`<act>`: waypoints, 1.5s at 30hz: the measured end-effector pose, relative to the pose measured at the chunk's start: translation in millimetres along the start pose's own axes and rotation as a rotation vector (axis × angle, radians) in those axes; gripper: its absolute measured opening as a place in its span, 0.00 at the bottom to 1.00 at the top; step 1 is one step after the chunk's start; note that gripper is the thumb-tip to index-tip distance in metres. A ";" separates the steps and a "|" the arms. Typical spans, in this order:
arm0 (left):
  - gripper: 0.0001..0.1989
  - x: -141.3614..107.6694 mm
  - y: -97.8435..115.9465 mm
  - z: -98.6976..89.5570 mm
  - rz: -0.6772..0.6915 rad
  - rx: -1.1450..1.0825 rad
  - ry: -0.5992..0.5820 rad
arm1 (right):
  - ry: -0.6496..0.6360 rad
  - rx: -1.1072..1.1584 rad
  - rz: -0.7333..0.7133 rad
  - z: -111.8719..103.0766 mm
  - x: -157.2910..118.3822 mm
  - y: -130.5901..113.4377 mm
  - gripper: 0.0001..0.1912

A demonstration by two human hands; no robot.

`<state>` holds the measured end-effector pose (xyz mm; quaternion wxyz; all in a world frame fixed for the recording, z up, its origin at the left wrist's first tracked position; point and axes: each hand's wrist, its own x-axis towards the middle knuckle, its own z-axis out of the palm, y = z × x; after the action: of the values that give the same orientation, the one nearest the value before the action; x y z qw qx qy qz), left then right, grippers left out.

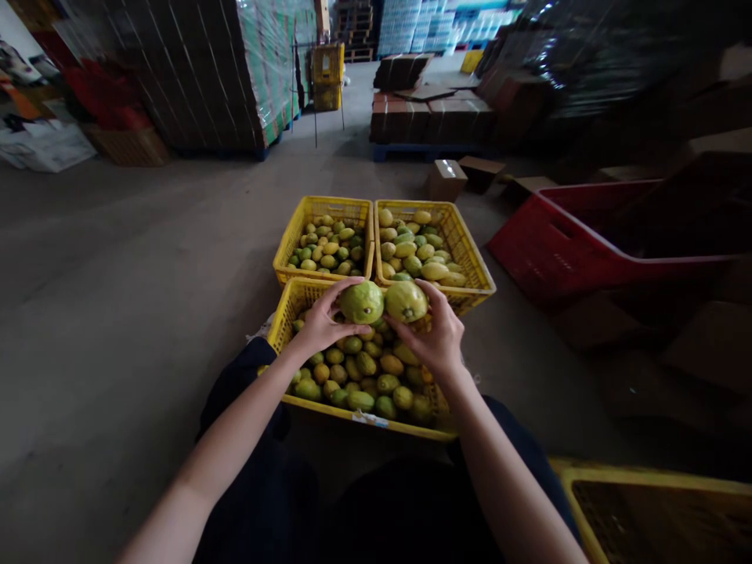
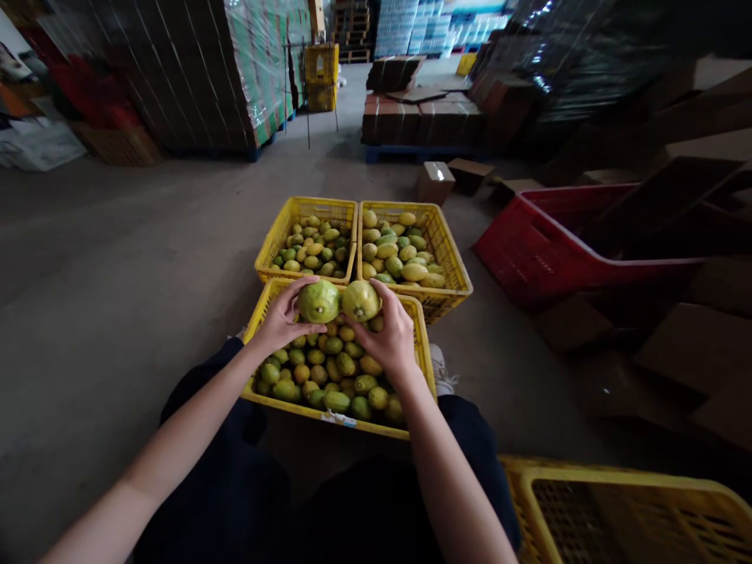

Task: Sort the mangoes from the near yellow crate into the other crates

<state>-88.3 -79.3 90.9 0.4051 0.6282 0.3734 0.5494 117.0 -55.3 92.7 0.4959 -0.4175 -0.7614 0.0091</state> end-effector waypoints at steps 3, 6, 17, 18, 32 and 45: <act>0.39 2.0 -3.7 4.1 -0.020 -0.013 -0.001 | -0.024 -0.002 0.022 -2.5 0.9 1.8 0.32; 0.39 3.3 -6.5 6.8 -0.032 -0.036 -0.010 | -0.059 -0.001 0.026 -5.8 2.3 3.2 0.31; 0.39 3.4 -8.0 3.2 -0.027 -0.051 -0.007 | -0.077 0.012 0.103 -2.5 2.6 6.1 0.34; 0.38 3.3 -7.1 3.1 -0.022 -0.059 -0.006 | -0.076 0.017 0.098 -1.8 2.0 6.7 0.33; 0.40 -6.1 9.7 -12.8 -0.587 -0.244 -0.200 | -0.369 0.450 0.395 -2.3 9.6 -4.4 0.26; 0.44 6.9 -1.4 6.4 -1.207 -0.361 -0.098 | -0.739 0.779 1.239 14.1 2.9 -6.3 0.35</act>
<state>-81.1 -73.1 91.9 0.7600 0.2529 0.5445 0.2490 101.9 -51.9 90.4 0.2276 -0.5303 -0.4493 0.6820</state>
